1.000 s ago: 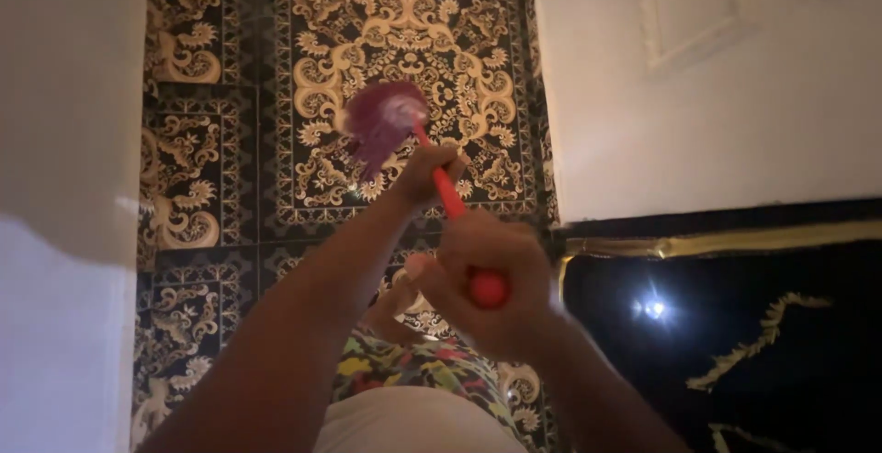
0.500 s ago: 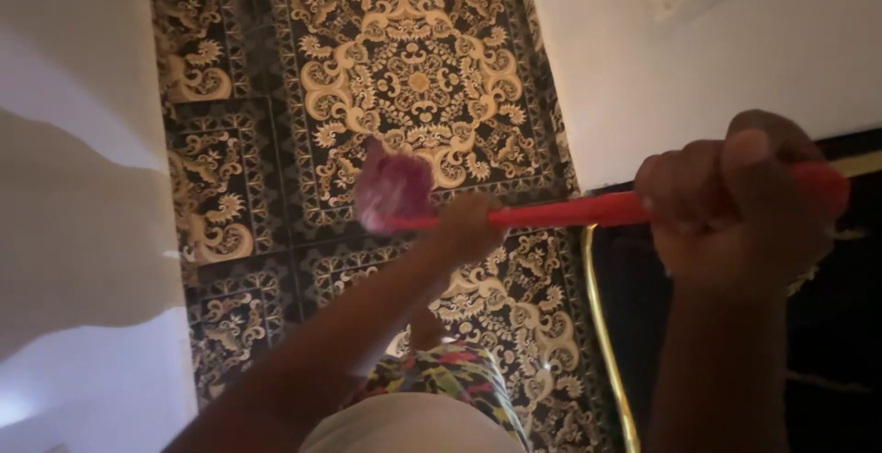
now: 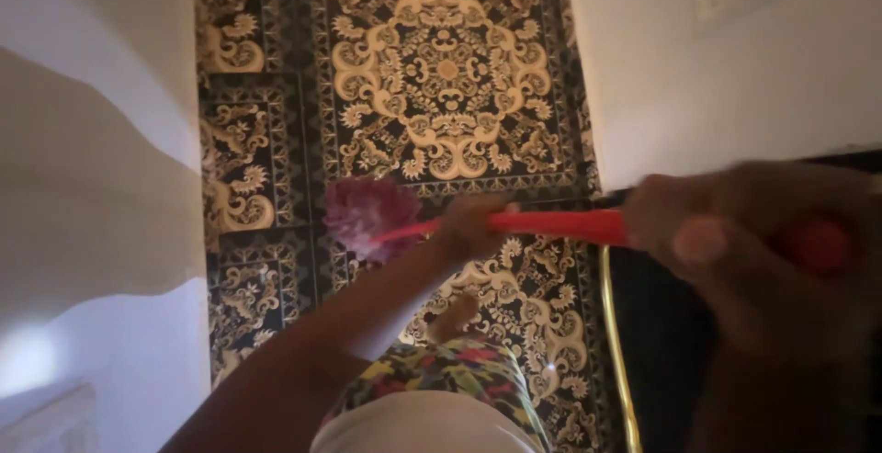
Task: Mopping a decorative tiled floor using a mop and a bucket of water.
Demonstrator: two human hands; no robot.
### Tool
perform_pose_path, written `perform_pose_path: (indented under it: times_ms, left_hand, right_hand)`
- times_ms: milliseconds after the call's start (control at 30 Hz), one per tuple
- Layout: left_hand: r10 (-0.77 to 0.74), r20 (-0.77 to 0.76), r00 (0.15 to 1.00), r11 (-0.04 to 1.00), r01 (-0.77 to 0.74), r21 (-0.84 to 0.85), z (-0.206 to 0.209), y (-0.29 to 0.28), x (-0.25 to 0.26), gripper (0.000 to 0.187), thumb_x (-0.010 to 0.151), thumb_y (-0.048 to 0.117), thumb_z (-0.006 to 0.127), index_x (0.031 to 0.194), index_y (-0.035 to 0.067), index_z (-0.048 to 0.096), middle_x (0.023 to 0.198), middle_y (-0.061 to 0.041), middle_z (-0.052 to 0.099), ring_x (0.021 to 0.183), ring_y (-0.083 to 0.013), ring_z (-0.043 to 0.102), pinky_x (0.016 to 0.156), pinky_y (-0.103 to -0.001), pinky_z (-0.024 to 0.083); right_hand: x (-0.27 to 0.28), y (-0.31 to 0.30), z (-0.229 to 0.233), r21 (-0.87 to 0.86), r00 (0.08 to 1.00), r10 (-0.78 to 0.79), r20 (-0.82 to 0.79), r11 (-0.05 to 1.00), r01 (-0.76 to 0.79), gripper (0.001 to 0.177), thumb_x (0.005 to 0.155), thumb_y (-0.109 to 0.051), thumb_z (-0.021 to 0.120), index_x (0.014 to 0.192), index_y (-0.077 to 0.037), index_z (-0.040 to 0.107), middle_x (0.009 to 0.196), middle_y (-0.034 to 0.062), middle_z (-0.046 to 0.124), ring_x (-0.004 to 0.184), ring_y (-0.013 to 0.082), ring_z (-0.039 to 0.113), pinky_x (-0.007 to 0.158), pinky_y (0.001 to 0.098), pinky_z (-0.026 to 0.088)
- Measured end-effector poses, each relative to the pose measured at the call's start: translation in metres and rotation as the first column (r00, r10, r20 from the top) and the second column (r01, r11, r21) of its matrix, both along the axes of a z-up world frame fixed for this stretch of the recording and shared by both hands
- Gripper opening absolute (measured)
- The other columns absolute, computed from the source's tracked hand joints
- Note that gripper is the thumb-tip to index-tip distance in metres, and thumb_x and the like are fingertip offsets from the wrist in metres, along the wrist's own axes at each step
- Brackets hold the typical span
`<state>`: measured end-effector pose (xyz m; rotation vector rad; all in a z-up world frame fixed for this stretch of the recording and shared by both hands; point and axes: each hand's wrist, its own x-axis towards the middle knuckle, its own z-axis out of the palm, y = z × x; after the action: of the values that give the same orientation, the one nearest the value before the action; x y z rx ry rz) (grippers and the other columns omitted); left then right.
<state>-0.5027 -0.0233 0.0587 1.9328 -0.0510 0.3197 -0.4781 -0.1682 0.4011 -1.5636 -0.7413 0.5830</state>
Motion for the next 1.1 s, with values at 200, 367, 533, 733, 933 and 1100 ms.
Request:
perform_pose_path:
  times_ms: [200,367,533,733,933,1100]
  left_hand:
    - [-0.145,0.224,0.964,0.987,0.156,-0.034,-0.006,-0.031,0.057,0.024,0.089,0.034,0.071,0.078,0.013,0.065,0.062,-0.007,0.065,0.054,-0.0261,0.067,0.052,-0.040,0.054]
    - [-0.086,0.174,0.981,0.996,0.087,0.005,-0.069,-0.080,0.100,0.021,0.083,0.028,0.073,0.076,0.012,0.061,0.070,-0.009,0.067,0.065,-0.0282,0.069,0.061,-0.043,0.053]
    - [-0.032,0.108,0.994,0.999,0.035,-0.022,-0.071,-0.134,0.122,0.012,0.083,0.021,0.069,0.073,0.015,0.071,0.075,-0.010,0.071,0.076,-0.0296,0.072,0.067,-0.043,0.054]
    - [-0.185,-0.250,0.951,0.974,0.211,0.082,-0.025,-0.182,0.108,0.016,0.085,0.022,0.066,0.073,0.012,0.072,0.072,-0.013,0.069,0.070,-0.0292,0.072,0.067,-0.044,0.058]
    - [-0.200,-0.259,0.945,0.942,0.259,0.216,-0.005,-0.214,0.073,0.014,0.083,0.016,0.067,0.072,0.009,0.073,0.069,-0.014,0.066,0.063,-0.0318,0.068,0.063,-0.048,0.055]
    - [-0.190,-0.262,0.946,0.932,0.257,0.254,-0.033,-0.205,0.004,0.020,0.086,0.020,0.063,0.073,0.005,0.069,0.068,-0.017,0.065,0.063,-0.0369,0.066,0.061,-0.051,0.054]
  right_hand:
    - [-0.008,-0.022,0.011,-0.271,0.981,0.037,0.192,0.963,0.017,0.031,0.096,-0.021,0.069,0.071,-0.010,0.055,0.061,-0.0030,0.053,0.055,0.0090,0.048,0.054,0.0306,0.037]
    - [-0.009,-0.059,-0.046,-0.263,0.971,-0.095,0.217,0.953,0.152,0.027,0.087,-0.007,0.076,0.067,-0.005,0.057,0.065,0.0023,0.055,0.058,0.0125,0.051,0.055,0.0332,0.039]
    - [0.014,-0.134,-0.109,0.174,0.993,-0.007,0.116,0.985,-0.014,0.042,0.093,-0.009,0.078,0.068,-0.010,0.045,0.067,0.0005,0.052,0.062,0.0131,0.048,0.061,0.0320,0.040]
    - [0.040,-0.215,-0.108,0.379,0.994,-0.073,0.075,0.925,0.039,0.042,0.102,-0.022,0.074,0.071,-0.009,0.049,0.062,-0.0024,0.050,0.055,0.0097,0.041,0.059,0.0310,0.033]
    - [0.091,-0.270,-0.076,0.296,0.990,0.121,0.074,0.945,-0.138,0.044,0.108,-0.039,0.056,0.070,-0.020,0.045,0.055,-0.0046,0.043,0.046,0.0099,0.037,0.045,0.0289,0.035]
    - [0.069,-0.263,-0.098,0.403,0.991,0.117,-0.060,0.911,-0.083,0.045,0.108,-0.036,0.056,0.071,-0.018,0.041,0.052,-0.0029,0.039,0.044,0.0105,0.034,0.048,0.0307,0.032]
